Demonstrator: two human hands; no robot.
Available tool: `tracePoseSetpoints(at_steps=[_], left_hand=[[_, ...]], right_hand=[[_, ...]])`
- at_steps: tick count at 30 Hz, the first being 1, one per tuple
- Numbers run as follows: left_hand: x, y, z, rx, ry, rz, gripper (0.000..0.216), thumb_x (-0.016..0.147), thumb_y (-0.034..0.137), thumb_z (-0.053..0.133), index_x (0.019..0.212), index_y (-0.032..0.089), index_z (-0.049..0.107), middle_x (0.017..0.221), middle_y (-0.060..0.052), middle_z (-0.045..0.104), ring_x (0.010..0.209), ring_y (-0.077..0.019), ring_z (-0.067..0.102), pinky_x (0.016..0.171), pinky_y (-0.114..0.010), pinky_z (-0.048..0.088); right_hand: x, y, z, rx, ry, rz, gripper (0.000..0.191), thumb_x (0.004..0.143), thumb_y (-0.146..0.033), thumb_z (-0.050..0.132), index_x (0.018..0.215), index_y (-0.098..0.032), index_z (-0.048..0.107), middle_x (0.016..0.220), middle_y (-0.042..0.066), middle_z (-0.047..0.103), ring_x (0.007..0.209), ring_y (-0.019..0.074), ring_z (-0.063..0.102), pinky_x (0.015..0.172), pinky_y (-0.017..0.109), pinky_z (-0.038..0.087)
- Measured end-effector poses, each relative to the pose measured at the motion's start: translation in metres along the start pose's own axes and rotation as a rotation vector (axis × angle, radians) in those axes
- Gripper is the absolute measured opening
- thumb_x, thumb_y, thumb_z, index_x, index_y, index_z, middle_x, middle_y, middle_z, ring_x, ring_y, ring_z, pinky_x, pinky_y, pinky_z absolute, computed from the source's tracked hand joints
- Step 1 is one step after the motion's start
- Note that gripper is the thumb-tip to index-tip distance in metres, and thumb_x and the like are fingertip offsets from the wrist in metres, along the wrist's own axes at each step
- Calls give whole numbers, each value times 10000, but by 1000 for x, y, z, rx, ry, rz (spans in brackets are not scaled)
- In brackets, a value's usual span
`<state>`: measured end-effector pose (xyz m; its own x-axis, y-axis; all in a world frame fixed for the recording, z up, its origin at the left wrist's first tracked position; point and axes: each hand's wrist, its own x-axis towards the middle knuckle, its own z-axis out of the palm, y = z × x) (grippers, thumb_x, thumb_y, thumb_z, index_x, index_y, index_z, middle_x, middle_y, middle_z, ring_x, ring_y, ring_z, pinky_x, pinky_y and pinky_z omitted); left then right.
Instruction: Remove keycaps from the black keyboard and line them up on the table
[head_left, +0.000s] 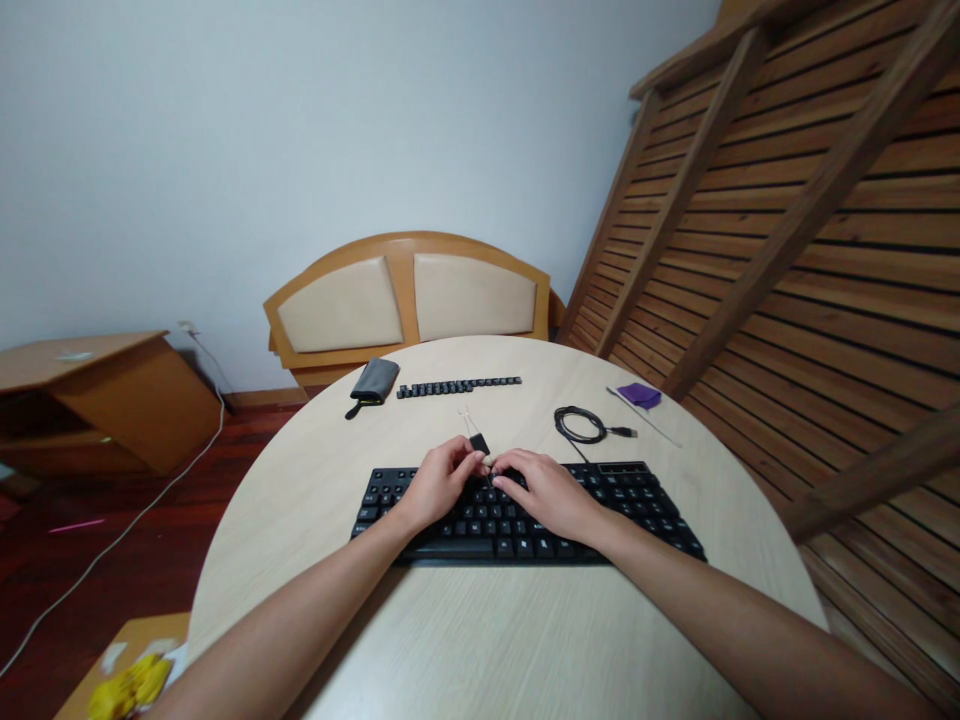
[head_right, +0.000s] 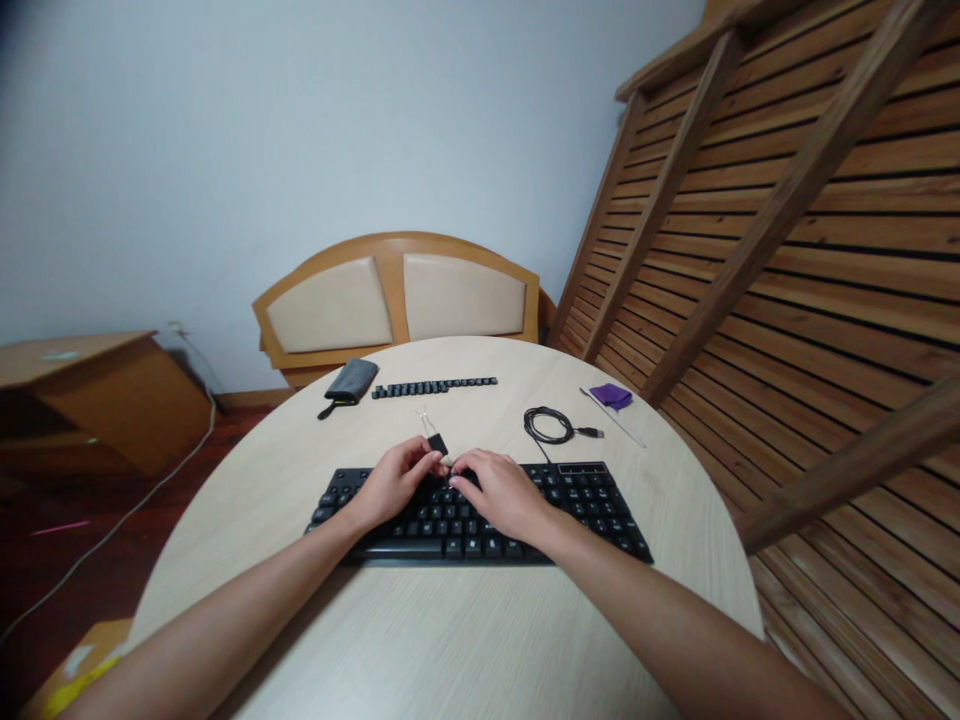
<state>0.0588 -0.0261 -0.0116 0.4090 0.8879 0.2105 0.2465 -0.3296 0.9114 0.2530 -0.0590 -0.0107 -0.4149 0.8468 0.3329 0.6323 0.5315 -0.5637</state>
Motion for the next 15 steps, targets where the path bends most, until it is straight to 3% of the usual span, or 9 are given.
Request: tracePoseSetpoints(at_steps=[7, 15], left_hand=[[-2, 1, 1, -12, 16, 18, 286, 912, 424, 530, 784, 170, 562, 745, -25, 682, 736, -174, 644, 727, -288, 495], [-3, 3, 0, 91, 24, 59, 318, 928, 428, 505, 774, 166, 601, 734, -16, 663, 719, -167, 617, 692, -266, 466]], right_hand=[[0, 3, 2, 19, 19, 26, 173, 843, -315, 668, 981, -211, 669, 1005, 50, 702, 972, 216, 637, 886, 357, 468], [2, 4, -1, 150, 24, 67, 169, 821, -239, 683, 988, -213, 670, 1033, 43, 710, 997, 209, 646, 913, 352, 470]])
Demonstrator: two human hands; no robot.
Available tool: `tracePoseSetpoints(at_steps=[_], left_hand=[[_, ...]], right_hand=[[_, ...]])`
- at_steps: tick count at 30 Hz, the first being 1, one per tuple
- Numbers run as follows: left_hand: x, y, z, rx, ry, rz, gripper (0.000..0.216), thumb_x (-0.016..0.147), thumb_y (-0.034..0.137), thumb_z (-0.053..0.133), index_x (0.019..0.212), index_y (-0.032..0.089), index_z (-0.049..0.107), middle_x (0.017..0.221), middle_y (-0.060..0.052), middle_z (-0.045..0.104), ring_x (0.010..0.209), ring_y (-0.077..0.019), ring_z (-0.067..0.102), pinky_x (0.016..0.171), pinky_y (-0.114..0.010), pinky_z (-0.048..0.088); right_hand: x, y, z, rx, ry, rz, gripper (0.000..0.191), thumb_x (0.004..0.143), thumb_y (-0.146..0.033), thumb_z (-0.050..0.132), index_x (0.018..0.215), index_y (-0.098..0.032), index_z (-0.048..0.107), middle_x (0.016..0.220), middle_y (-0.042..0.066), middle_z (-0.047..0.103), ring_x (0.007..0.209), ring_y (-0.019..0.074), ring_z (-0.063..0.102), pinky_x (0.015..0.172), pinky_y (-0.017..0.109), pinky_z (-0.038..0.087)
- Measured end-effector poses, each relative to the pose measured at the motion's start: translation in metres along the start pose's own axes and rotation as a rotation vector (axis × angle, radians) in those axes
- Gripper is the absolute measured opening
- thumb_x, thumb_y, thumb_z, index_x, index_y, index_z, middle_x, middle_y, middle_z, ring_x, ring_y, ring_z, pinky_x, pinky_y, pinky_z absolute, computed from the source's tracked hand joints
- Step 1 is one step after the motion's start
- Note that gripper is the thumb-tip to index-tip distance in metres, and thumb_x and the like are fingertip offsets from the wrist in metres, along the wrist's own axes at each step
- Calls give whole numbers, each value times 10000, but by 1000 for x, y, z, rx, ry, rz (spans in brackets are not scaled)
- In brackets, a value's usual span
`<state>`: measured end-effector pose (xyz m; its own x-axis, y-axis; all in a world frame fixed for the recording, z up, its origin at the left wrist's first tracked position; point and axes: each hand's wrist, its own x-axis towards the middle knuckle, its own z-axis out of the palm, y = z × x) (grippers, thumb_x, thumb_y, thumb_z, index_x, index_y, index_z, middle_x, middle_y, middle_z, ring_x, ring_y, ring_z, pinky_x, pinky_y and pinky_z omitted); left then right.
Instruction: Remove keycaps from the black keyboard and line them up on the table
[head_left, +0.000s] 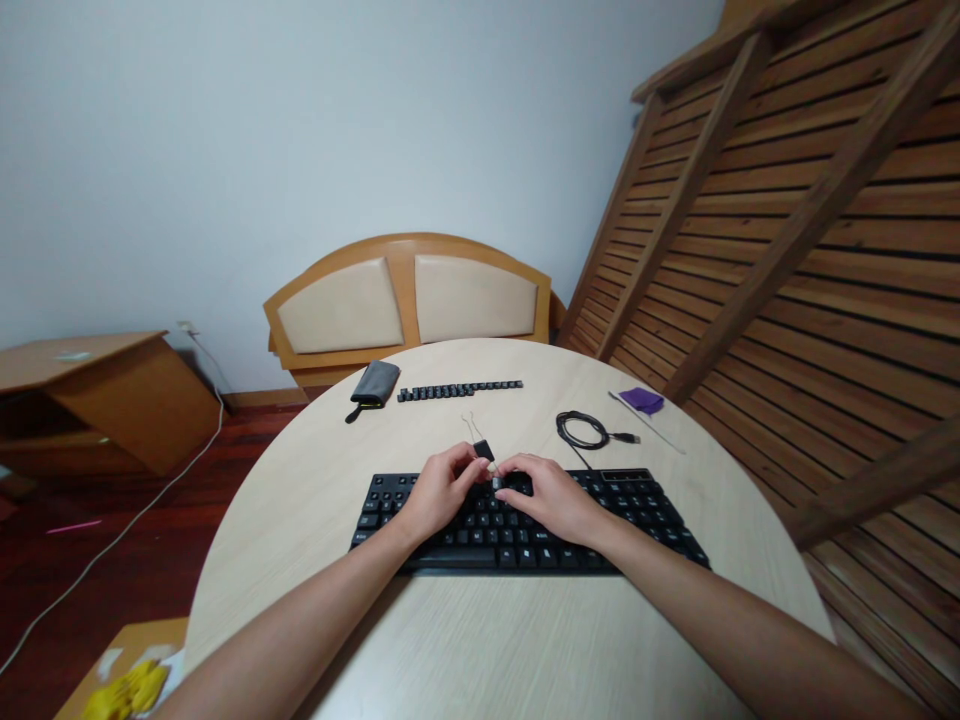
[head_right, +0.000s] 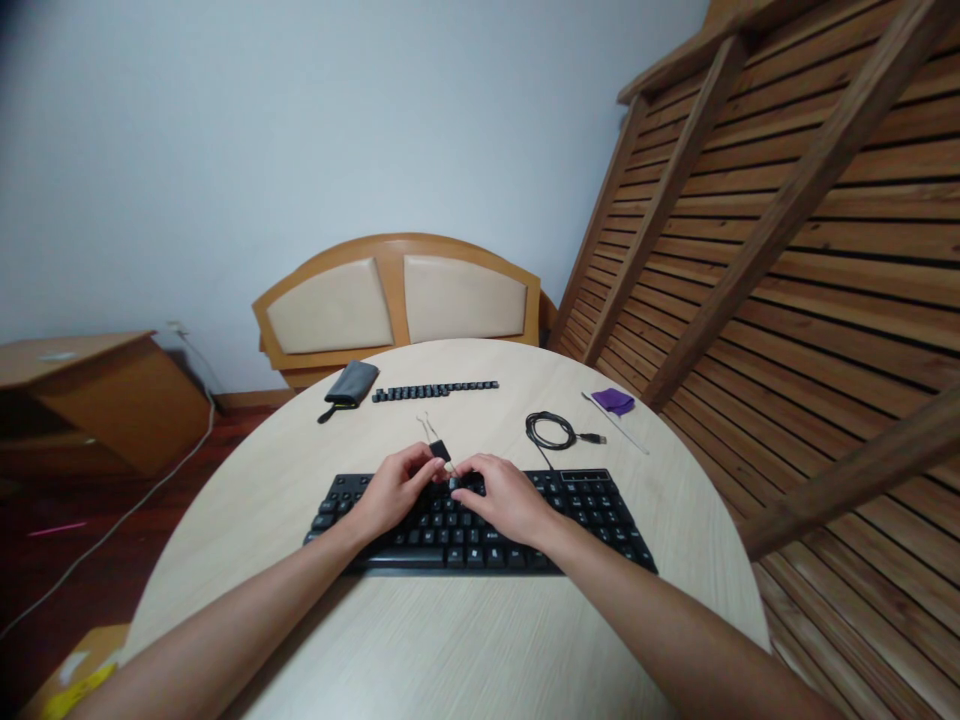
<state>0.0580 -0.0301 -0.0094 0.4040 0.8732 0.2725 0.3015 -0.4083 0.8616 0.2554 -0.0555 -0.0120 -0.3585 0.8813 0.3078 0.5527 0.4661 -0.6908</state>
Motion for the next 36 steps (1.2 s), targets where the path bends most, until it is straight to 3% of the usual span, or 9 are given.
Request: tracePoseSetpoints(at_steps=[12, 22, 36], left_hand=[[-1, 1, 1, 65, 12, -3, 301, 934, 411, 493, 771, 180, 596, 744, -19, 697, 717, -177, 634, 683, -258, 453], [-1, 4, 1, 103, 7, -25, 276, 943, 385, 477, 775, 189, 573, 714, -3, 680, 675, -167, 613, 651, -251, 422], [-1, 2, 1, 152, 23, -44, 255, 952, 374, 464, 780, 205, 549, 745, -5, 699, 715, -184, 633, 686, -264, 426]], right_hand=[[-2, -6, -1, 145, 6, -9, 261, 827, -205, 673, 1049, -234, 540, 993, 12, 684, 992, 185, 645, 874, 311, 475], [0, -9, -3, 56, -40, -78, 100, 903, -275, 612, 993, -245, 643, 1032, 9, 703, 1000, 190, 635, 909, 322, 459], [1, -13, -6, 124, -45, -9, 153, 944, -329, 534, 998, -235, 642, 1007, 16, 706, 960, 184, 642, 867, 300, 462]])
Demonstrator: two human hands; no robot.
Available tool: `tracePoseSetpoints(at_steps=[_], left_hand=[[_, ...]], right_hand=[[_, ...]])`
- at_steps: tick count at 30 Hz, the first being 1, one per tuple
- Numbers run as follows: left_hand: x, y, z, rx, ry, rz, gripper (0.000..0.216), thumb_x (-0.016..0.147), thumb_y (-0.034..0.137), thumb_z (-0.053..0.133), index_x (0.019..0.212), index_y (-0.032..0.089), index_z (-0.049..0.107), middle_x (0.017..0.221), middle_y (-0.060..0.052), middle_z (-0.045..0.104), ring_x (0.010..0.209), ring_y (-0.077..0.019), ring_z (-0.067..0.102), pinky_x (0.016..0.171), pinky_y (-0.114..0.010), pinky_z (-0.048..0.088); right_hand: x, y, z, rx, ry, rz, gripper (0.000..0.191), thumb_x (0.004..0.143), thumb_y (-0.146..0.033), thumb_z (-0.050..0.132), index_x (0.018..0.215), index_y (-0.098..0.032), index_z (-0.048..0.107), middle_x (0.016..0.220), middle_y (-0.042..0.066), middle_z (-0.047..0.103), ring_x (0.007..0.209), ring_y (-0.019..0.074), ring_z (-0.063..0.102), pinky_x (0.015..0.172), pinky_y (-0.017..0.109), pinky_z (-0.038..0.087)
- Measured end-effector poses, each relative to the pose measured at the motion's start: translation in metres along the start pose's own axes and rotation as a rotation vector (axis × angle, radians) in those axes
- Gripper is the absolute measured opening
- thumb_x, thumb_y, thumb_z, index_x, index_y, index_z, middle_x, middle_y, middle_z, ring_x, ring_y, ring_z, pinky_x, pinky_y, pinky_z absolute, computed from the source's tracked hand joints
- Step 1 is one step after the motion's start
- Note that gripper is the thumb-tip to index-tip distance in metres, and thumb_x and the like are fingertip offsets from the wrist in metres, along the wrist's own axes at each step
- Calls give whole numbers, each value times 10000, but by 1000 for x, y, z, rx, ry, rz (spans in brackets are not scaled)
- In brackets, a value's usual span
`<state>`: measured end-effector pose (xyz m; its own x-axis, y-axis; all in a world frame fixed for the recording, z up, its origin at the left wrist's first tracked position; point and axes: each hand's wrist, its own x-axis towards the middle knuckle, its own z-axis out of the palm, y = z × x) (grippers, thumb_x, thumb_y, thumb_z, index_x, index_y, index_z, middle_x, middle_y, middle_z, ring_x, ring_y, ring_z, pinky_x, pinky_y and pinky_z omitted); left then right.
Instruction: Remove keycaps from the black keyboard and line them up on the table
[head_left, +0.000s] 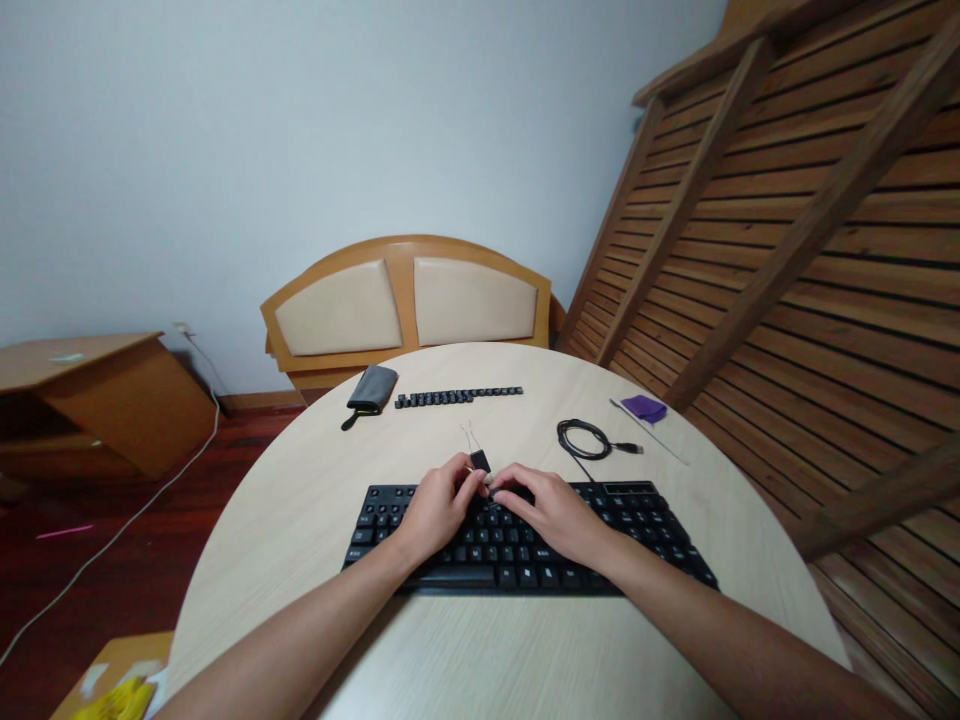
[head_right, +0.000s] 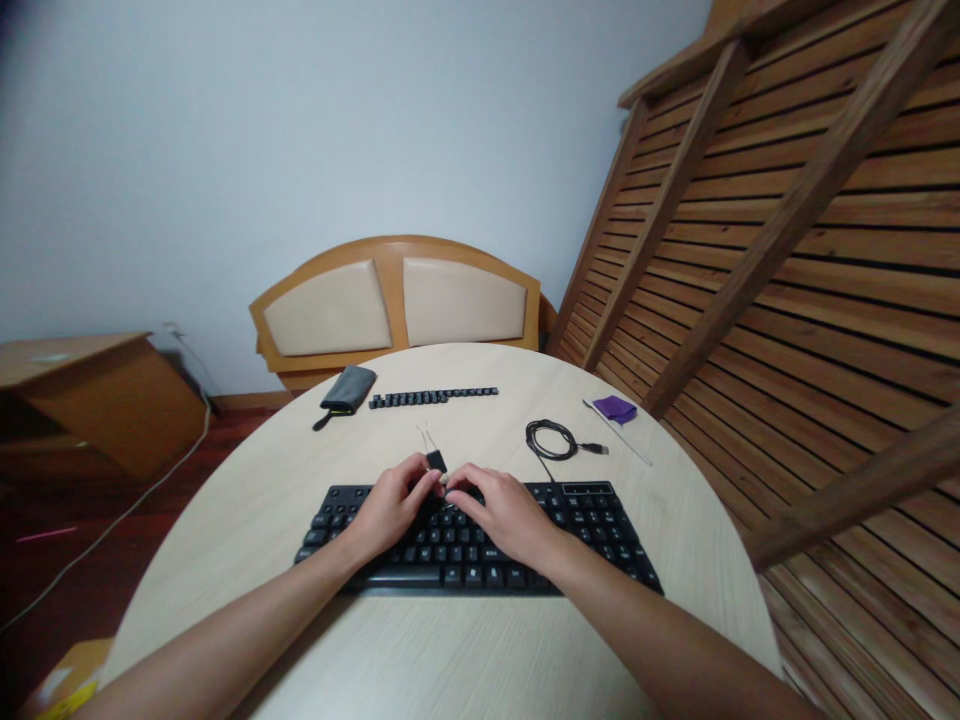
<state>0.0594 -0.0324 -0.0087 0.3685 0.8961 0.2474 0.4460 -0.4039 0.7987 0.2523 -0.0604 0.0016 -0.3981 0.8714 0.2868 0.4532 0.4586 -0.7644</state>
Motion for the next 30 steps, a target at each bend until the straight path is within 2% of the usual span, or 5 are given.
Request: tracePoseSetpoints(at_steps=[11, 15, 19, 23, 30], left_hand=[[-1, 0, 1, -9, -9, -30, 241, 953, 387, 460, 797, 216, 525, 769, -2, 730, 752, -197, 658, 714, -274, 432], [-1, 0, 1, -17, -10, -28, 234, 957, 385, 455, 812, 216, 528, 774, -2, 730, 764, -197, 667, 717, -272, 434], [-1, -1, 1, -20, -9, -31, 232, 956, 383, 457, 809, 215, 520, 775, -5, 730, 764, -198, 666, 717, -274, 436], [-1, -1, 1, -21, -17, -37, 227, 955, 380, 458, 809, 217, 516, 770, -3, 730, 763, -199, 666, 715, -275, 437], [-3, 0, 0, 5, -22, -53, 234, 954, 384, 457, 805, 221, 532, 781, -5, 732, 753, -200, 661, 710, -272, 434]], right_hand=[[15, 19, -14, -50, 146, 164, 220, 905, -335, 557, 1051, -185, 626, 897, 42, 704, 816, 160, 661, 727, 260, 484], [43, 29, -27, -343, 98, 151, 237, 887, -293, 577, 1086, -205, 671, 926, 49, 730, 872, 180, 668, 798, 276, 467], [80, 38, -32, -690, 0, 240, 238, 882, -275, 569, 1100, -242, 657, 1056, 45, 722, 977, 203, 654, 803, 273, 457], [110, 47, -31, -791, -27, 288, 239, 871, -231, 554, 1087, -221, 656, 1062, 90, 712, 985, 251, 648, 798, 318, 455], [141, 61, -25, -876, -67, 341, 253, 879, -225, 552, 1107, -223, 662, 1091, 114, 698, 1016, 251, 640, 842, 328, 442]])
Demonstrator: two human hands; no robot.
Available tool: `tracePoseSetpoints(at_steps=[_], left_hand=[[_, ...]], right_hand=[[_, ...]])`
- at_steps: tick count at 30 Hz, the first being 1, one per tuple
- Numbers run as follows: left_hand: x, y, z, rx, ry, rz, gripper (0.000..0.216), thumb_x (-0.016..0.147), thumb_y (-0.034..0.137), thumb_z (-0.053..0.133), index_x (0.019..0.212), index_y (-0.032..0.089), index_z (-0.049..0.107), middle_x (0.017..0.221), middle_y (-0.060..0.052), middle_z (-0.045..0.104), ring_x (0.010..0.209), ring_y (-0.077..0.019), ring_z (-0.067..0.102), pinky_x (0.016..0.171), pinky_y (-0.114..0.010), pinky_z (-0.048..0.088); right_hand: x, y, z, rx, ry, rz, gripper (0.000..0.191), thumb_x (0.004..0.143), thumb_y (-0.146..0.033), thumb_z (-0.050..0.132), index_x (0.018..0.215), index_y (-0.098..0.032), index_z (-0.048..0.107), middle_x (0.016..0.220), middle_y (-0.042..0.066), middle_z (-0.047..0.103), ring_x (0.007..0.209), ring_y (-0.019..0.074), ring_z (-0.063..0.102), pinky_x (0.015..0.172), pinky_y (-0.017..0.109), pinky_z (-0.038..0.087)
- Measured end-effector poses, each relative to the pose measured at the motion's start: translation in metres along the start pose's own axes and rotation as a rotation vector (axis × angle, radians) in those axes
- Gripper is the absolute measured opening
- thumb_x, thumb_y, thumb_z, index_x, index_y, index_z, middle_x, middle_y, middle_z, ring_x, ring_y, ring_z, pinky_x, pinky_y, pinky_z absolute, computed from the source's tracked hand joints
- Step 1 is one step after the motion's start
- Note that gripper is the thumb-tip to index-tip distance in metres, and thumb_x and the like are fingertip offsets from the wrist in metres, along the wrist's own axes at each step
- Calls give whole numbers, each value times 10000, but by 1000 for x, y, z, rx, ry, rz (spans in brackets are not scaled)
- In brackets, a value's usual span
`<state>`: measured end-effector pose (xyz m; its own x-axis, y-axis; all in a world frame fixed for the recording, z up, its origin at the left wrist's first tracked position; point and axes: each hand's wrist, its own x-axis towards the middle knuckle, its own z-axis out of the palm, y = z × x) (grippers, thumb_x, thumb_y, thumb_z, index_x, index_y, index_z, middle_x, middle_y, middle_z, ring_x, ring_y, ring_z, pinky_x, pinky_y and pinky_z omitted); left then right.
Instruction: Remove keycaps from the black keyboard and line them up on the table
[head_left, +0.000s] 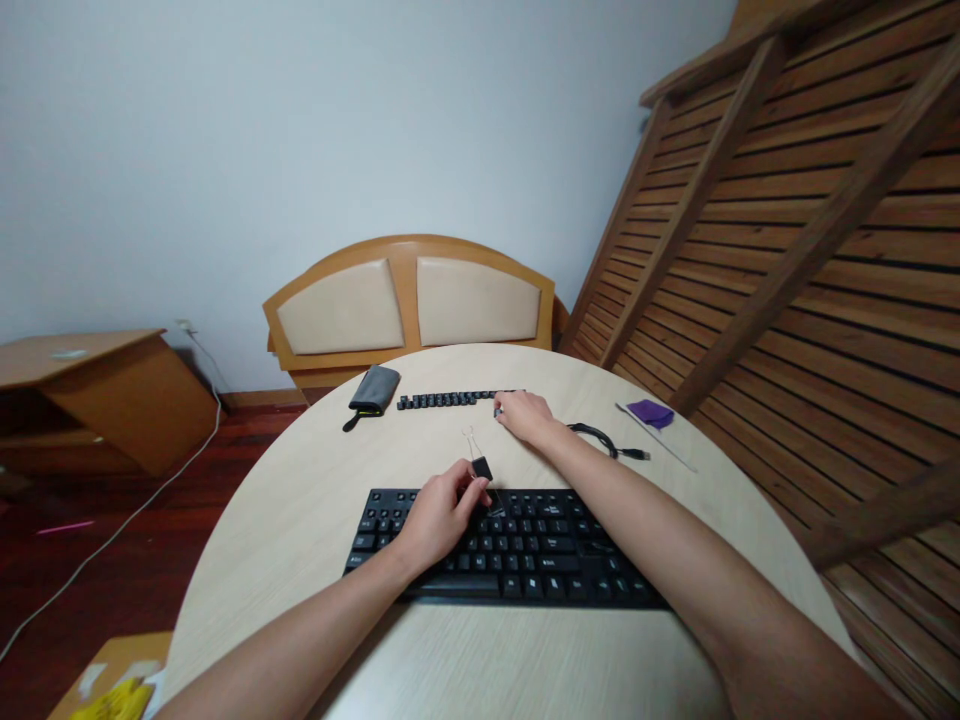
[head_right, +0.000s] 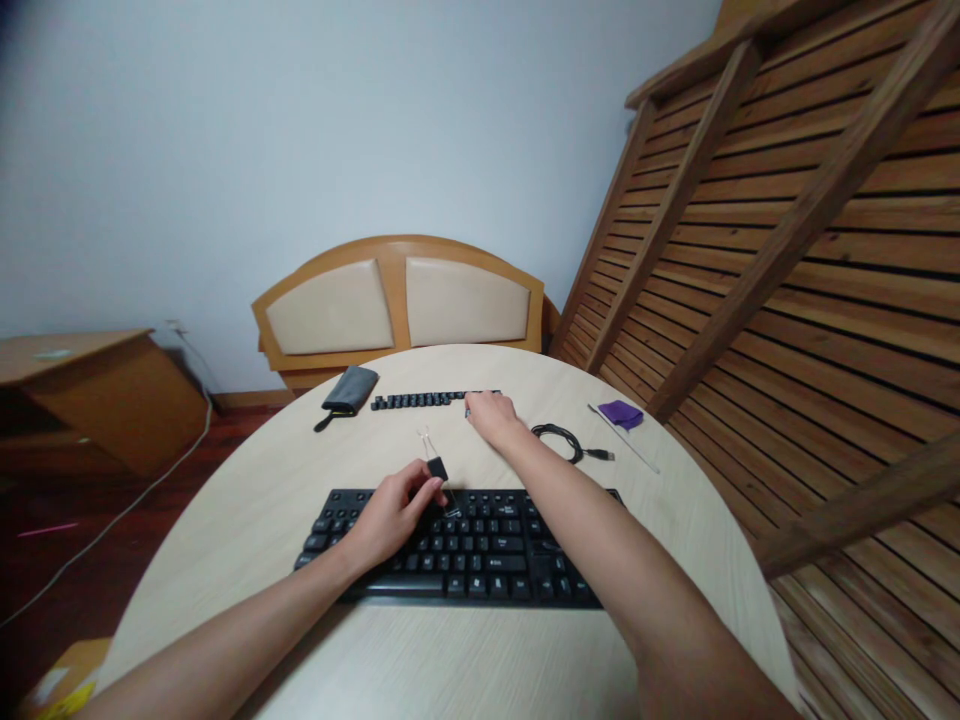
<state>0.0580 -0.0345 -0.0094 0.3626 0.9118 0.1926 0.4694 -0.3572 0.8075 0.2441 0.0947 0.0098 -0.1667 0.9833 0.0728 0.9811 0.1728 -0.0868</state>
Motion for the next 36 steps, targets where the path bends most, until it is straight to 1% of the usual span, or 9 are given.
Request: tracePoseSetpoints(at_steps=[3, 9, 16, 21, 26, 30, 36], left_hand=[[-1, 1, -1, 3, -2, -5, 243, 958, 385, 452, 802, 219, 539, 776, -7, 728, 742, -198, 657, 705, -272, 431], [-1, 2, -1, -3, 5, -5, 233, 957, 373, 460, 798, 220, 535, 775, -5, 730, 750, -198, 659, 711, -273, 429], [0, 2, 0, -6, 4, -13, 243, 958, 385, 455, 795, 222, 530, 777, -7, 731, 754, -202, 660, 715, -276, 432], [0, 4, -1, -6, 6, -16, 245, 955, 383, 458, 785, 223, 531, 773, -7, 733, 748, -201, 664, 719, -277, 439], [0, 3, 0, -3, 4, -27, 241, 955, 380, 456, 789, 225, 533, 771, -8, 736, 744, -201, 667, 710, -275, 440], [1, 1, 1, 2, -1, -31, 233, 957, 377, 456, 799, 222, 530, 781, -7, 737, 739, -199, 663, 698, -274, 435], [1, 2, 1, 5, 1, -36, 242, 962, 382, 448, 805, 220, 536, 783, -2, 735, 736, -196, 659, 696, -274, 430]], right_hand=[[8, -3, 4, -17, 5, 9, 260, 888, -194, 518, 1094, -219, 675, 1068, 117, 709, 1007, 249, 650, 831, 322, 448], [21, -10, 12, -17, 35, 22, 319, 900, -149, 459, 1130, -217, 669, 1090, 125, 706, 1023, 241, 650, 844, 326, 446], [32, -14, 19, 8, 64, 50, 281, 932, -218, 478, 1149, -245, 655, 1095, 108, 703, 1018, 229, 647, 847, 327, 443], [38, -16, 22, 37, 73, 76, 276, 939, -225, 476, 1148, -248, 655, 1113, 105, 698, 1025, 213, 642, 852, 305, 437], [40, -18, 25, 53, 91, 80, 299, 951, -209, 445, 1171, -256, 641, 1103, 100, 701, 1012, 208, 648, 841, 306, 443], [39, -19, 27, 68, 100, 64, 298, 956, -214, 447, 1195, -245, 621, 1104, 106, 700, 1038, 197, 638, 848, 291, 437], [37, -21, 27, 79, 94, 57, 308, 961, -196, 423, 1218, -238, 587, 1145, 113, 681, 1064, 212, 631, 847, 305, 444]])
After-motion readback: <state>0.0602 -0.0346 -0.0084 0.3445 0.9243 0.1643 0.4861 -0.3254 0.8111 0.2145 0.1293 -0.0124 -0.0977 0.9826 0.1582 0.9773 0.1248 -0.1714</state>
